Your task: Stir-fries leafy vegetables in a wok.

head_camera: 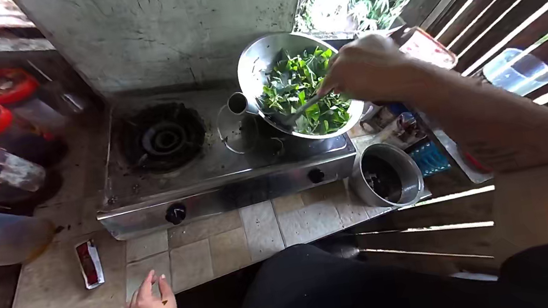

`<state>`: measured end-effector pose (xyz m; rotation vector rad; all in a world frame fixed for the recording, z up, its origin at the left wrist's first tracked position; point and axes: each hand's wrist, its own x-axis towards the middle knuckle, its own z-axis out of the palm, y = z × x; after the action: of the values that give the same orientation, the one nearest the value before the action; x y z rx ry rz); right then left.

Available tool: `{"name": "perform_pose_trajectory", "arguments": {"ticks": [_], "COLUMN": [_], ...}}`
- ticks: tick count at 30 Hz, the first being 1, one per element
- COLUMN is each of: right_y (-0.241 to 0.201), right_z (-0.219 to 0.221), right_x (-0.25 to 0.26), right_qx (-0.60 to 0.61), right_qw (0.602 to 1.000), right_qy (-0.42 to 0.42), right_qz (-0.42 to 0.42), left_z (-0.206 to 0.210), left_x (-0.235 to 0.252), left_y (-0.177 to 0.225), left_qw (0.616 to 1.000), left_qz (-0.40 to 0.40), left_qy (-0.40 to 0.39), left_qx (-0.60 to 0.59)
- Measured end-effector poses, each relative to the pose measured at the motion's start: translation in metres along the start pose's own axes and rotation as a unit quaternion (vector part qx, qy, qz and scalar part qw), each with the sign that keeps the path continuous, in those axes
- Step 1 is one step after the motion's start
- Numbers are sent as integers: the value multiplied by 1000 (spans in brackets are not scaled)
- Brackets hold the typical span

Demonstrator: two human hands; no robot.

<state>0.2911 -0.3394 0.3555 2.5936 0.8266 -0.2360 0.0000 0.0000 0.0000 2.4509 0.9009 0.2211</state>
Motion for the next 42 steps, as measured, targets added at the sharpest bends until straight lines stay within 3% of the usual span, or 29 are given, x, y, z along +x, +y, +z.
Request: {"name": "perform_pose_trajectory", "arguments": {"ticks": [3,6,10,14,19,27,31,33,36,42], "right_y": [-53,-97,-104,-67,-13,85,97,102,92,80], "right_z": [16,46,74,55,16,104,130,132,146,182], "right_x": [3,27,70,72,34,-50,-93,-100,-80,-39], "right_qx": [-90,-232,-337,-134,-4,251,338,327,319,369], "right_qw": [993,961,933,986,985,933,893,897,895,895], "right_qy": [-61,-140,-121,-79,-33,78,127,92,26,58], "right_qz": [-38,-49,-19,61,171,248,268,285,311,245], "left_z": [4,3,2,-1,-1,-2,-6,-3,3,11], "left_x": [-3,-7,-13,-19,-23,0,15,19,16,8], "left_y": [-1,0,-1,-8,-17,-1,18,25,28,24], "left_qw": [1000,1000,1000,999,999,1000,999,999,998,999], "left_qz": [6,-5,-7,-22,-27,2,33,46,62,51], "left_qy": [13,11,19,24,24,-7,-13,-10,-5,-7], "left_qx": [-9,-18,-23,-19,-5,13,23,18,5,-9]}}
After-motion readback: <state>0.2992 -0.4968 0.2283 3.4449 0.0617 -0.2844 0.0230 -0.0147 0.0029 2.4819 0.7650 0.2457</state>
